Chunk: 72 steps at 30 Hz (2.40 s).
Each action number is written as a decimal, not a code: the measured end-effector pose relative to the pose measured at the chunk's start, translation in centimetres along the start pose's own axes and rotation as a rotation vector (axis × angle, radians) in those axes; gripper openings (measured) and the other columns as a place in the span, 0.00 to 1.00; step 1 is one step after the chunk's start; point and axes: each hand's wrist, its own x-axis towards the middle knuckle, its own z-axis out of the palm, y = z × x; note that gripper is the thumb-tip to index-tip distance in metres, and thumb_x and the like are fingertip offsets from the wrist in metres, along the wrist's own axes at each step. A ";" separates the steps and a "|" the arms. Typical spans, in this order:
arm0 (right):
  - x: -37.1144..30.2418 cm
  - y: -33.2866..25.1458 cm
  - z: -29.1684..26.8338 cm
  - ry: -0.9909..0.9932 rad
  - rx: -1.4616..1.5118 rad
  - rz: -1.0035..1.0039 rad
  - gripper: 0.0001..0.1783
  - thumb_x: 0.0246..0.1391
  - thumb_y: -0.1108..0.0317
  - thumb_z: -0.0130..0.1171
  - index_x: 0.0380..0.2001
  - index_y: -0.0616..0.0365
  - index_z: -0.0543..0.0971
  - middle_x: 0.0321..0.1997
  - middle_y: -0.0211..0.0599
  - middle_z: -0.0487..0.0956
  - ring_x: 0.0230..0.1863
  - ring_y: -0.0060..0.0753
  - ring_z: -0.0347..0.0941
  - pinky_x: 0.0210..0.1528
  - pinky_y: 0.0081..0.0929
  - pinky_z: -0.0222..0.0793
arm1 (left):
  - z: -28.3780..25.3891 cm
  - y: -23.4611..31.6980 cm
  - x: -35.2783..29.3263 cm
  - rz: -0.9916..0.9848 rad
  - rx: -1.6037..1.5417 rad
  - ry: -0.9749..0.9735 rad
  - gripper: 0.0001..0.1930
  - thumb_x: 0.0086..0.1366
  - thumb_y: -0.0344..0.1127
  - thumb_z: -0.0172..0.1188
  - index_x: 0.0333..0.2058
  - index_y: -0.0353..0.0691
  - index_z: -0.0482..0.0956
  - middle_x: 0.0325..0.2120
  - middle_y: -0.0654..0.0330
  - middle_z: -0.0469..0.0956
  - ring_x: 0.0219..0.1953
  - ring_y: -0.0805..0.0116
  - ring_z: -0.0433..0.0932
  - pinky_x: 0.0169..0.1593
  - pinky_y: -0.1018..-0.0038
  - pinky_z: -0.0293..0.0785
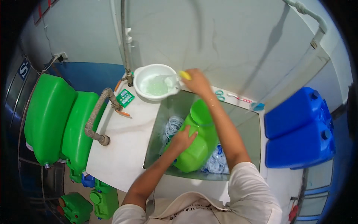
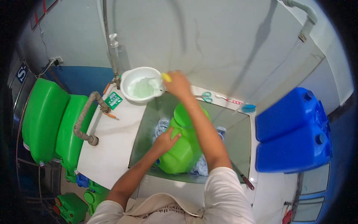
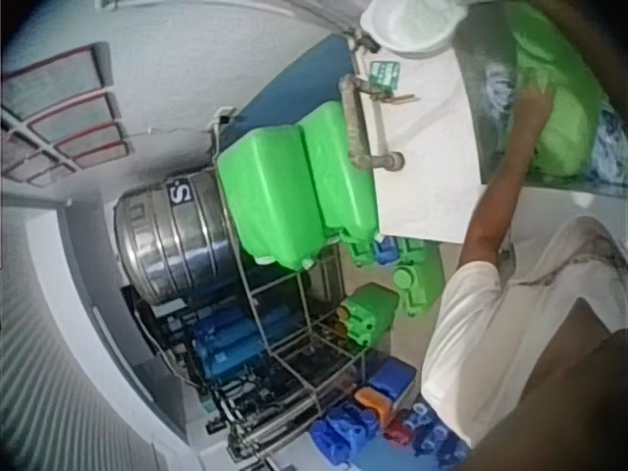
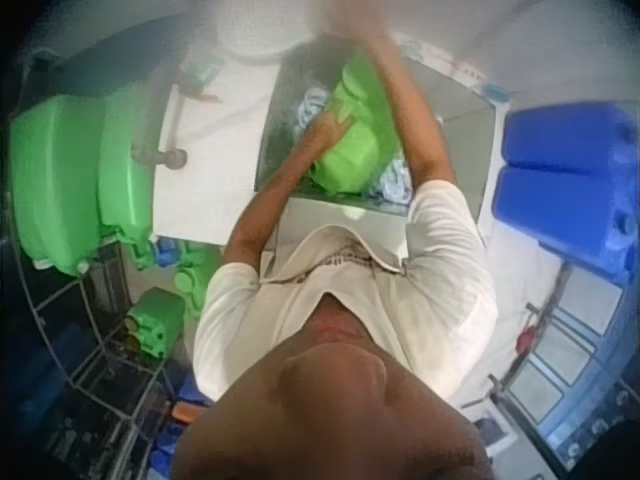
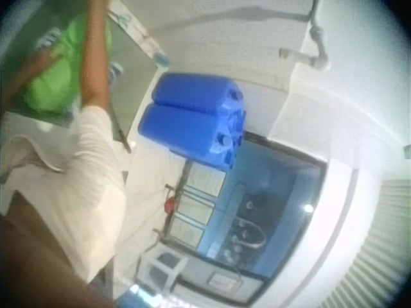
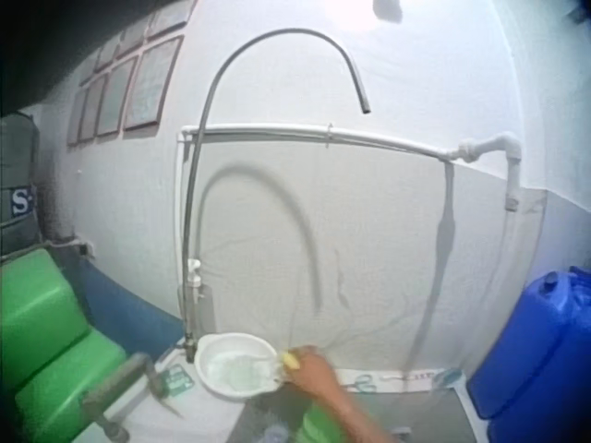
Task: The person fills blue plastic jerrycans with water from a tap, then applies a plastic seal strip around the cap and uses a heat gun to shrink and secure it. The person also scrubs a green jerrycan with a sponge and cuts a plastic seal strip with scissors.
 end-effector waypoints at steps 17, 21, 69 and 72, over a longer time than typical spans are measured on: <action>-19.3 8.2 -9.3 -0.169 -0.383 -0.004 0.13 0.44 0.64 0.52 0.29 0.63 0.77 0.38 0.49 0.75 0.44 0.50 0.69 0.48 0.41 0.64 | 4.2 9.7 -1.8 0.324 0.367 -0.103 0.26 0.59 0.56 0.51 0.31 0.32 0.70 0.17 0.47 0.76 0.22 0.48 0.77 0.25 0.57 0.73; -19.7 8.5 -10.0 -0.247 -0.292 0.035 0.13 0.40 0.62 0.52 0.26 0.60 0.79 0.32 0.47 0.77 0.37 0.49 0.72 0.43 0.43 0.67 | 4.7 9.8 -2.9 0.408 0.419 -0.044 0.27 0.58 0.59 0.51 0.27 0.34 0.70 0.13 0.49 0.74 0.17 0.49 0.75 0.22 0.57 0.72; -19.3 18.4 16.2 0.439 0.487 0.264 0.13 0.53 0.70 0.45 0.40 0.66 0.71 0.40 0.53 0.72 0.43 0.53 0.66 0.46 0.42 0.61 | 0.4 -5.3 -0.2 -0.566 -0.245 0.197 0.31 0.63 0.58 0.45 0.43 0.27 0.69 0.15 0.53 0.69 0.11 0.65 0.69 0.16 0.69 0.66; -30.6 24.8 17.7 -0.065 0.157 0.589 0.25 0.60 0.59 0.40 0.51 0.71 0.63 0.49 0.58 0.68 0.49 0.56 0.64 0.54 0.45 0.57 | 0.4 -5.7 0.3 -0.630 -0.241 0.223 0.32 0.63 0.58 0.45 0.44 0.28 0.69 0.15 0.54 0.69 0.11 0.65 0.69 0.17 0.70 0.66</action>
